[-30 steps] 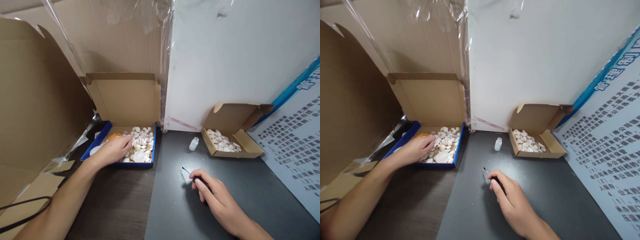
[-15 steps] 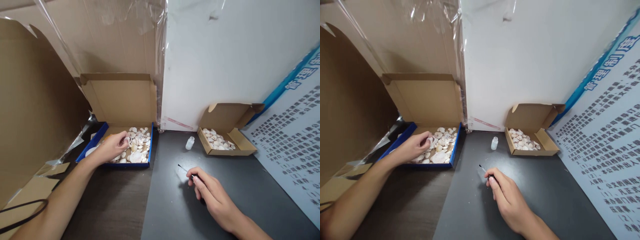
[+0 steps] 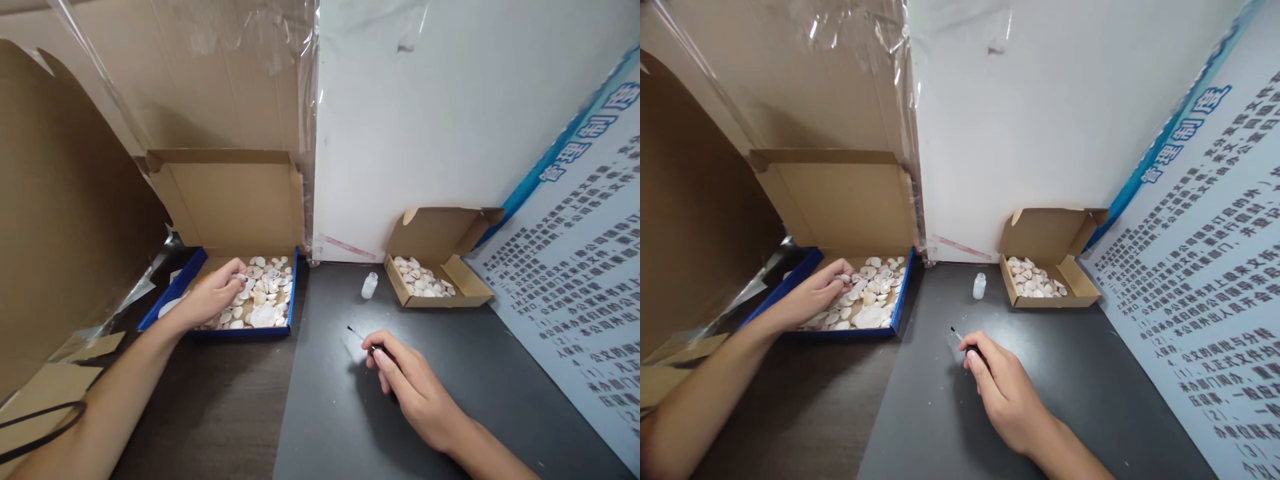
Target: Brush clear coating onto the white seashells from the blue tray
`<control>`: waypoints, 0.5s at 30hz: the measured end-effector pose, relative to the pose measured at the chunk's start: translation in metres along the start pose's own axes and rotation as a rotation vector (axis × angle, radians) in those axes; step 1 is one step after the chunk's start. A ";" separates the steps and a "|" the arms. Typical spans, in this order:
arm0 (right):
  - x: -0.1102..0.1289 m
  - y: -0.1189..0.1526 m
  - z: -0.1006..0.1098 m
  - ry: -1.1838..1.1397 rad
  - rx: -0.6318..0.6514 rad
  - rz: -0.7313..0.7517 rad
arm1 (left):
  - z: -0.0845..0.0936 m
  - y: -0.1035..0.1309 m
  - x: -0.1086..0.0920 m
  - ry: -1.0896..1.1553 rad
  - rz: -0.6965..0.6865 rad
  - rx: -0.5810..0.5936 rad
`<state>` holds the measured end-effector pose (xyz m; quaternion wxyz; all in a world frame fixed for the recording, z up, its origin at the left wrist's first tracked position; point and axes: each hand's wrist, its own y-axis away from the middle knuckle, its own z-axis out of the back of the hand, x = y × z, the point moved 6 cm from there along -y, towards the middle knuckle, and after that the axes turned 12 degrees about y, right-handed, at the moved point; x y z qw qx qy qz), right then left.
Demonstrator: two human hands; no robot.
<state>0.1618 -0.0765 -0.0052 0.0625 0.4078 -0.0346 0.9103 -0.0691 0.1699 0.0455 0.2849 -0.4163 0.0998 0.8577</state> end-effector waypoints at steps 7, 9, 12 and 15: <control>0.001 0.000 0.000 0.002 0.012 -0.005 | -0.009 0.000 0.000 -0.199 -0.057 0.160; 0.001 0.000 0.000 0.009 0.012 -0.009 | -0.013 0.001 -0.002 -0.207 -0.084 0.202; 0.003 0.001 0.001 0.025 -0.007 0.002 | -0.015 0.002 -0.004 -0.197 -0.080 0.227; 0.006 0.000 0.004 0.002 -0.030 0.004 | -0.018 0.002 -0.005 -0.212 -0.076 0.247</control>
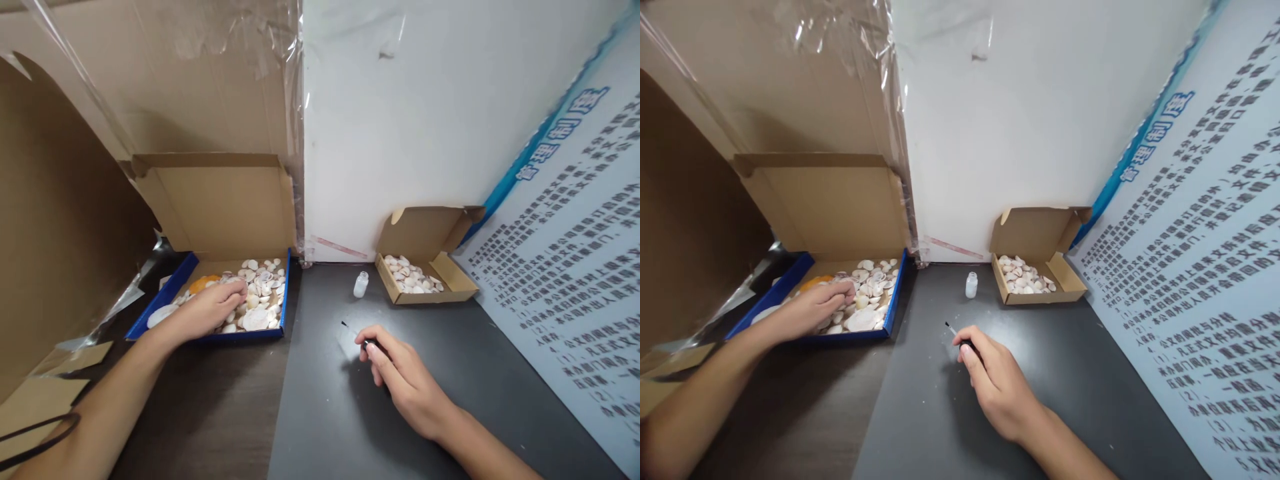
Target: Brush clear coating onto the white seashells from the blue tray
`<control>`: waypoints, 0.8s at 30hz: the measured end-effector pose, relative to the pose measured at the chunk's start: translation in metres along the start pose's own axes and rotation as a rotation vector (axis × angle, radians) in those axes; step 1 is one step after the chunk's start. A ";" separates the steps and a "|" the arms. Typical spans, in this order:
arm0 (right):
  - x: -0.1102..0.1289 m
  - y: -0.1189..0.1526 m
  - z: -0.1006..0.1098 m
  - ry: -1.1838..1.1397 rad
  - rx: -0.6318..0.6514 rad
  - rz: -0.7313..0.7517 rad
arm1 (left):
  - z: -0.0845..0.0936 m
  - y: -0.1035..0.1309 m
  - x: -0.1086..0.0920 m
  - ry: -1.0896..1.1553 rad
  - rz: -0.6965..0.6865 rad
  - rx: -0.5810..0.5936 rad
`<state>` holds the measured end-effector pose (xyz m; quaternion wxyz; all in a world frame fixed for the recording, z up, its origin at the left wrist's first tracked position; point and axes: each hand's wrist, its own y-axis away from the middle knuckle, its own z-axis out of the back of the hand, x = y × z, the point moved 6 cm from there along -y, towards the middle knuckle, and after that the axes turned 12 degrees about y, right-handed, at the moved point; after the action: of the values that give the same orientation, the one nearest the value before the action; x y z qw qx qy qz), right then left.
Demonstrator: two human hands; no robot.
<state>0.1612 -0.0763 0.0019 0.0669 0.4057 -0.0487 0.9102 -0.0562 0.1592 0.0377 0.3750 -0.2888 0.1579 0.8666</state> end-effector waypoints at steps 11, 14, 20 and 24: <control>0.030 -0.057 0.096 0.339 -0.269 0.038 | -0.001 0.002 -0.016 0.050 -0.054 -0.036; 0.028 -0.084 0.109 0.410 -0.204 -0.008 | -0.010 0.008 -0.047 0.122 -0.114 -0.019; 0.027 -0.101 0.107 0.388 -0.260 0.047 | -0.056 0.024 -0.112 0.247 -0.159 0.182; 0.026 -0.099 0.104 0.363 -0.280 0.064 | -0.054 0.023 -0.111 0.258 -0.176 0.165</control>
<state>0.2363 0.0088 0.0944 0.1014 0.2204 -0.1746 0.9543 0.0088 0.0554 0.0660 0.4485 -0.3788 0.2492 0.7702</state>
